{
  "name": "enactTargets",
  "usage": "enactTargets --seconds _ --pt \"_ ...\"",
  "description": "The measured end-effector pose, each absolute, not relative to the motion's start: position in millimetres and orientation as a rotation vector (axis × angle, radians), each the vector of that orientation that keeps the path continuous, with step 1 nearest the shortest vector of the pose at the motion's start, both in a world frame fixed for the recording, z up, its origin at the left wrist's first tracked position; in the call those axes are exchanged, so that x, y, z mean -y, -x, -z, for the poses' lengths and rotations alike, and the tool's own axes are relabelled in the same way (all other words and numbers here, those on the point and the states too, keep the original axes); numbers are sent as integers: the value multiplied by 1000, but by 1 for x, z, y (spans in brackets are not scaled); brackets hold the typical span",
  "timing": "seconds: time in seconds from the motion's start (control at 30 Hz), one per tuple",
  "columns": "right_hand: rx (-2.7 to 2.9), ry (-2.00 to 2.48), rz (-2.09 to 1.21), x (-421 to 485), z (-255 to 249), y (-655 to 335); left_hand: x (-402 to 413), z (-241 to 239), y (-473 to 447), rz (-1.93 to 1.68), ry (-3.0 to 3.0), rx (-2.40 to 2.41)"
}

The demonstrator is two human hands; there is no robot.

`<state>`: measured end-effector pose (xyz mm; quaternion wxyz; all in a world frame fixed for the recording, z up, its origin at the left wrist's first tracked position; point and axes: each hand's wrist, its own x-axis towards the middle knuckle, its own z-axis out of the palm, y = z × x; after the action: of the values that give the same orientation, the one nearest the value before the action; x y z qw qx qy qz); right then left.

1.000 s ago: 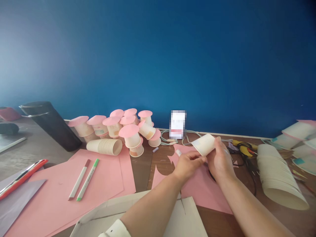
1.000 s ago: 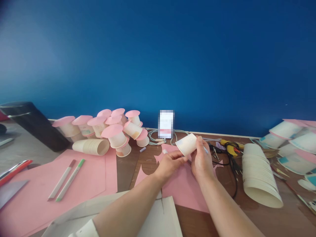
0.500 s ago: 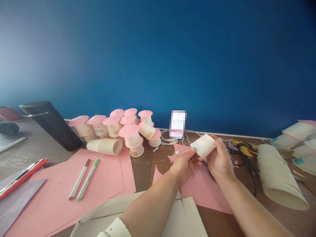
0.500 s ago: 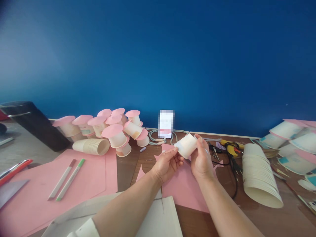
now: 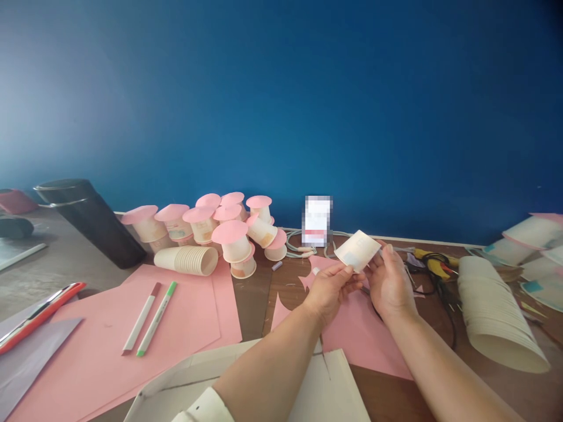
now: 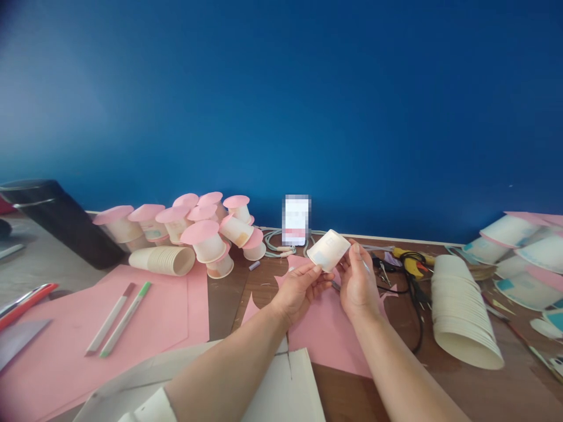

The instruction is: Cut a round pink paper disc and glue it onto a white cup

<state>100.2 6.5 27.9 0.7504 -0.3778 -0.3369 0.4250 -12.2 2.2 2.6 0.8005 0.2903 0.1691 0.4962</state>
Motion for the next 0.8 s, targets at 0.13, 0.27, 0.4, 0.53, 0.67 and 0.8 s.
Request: enactTargets --seconds 0.13,0.27,0.4,0.53,0.67,0.8 --pt "716 838 -931 -8 -24 -101 -2 -5 12 -1054 -611 -374" --pt "726 859 -917 -10 -20 -102 -2 -5 12 -1047 -605 -372" --pt "737 862 -901 -10 -20 -102 -2 -4 12 -1045 -608 -374" --pt "696 893 -876 -9 -22 -101 -2 -6 12 -1084 -588 -387" --pt "707 995 -819 -7 -22 -100 -4 -13 15 -1187 -565 -404" --pt "828 1151 -646 -5 -21 -101 -10 -19 19 -1270 -536 -460"
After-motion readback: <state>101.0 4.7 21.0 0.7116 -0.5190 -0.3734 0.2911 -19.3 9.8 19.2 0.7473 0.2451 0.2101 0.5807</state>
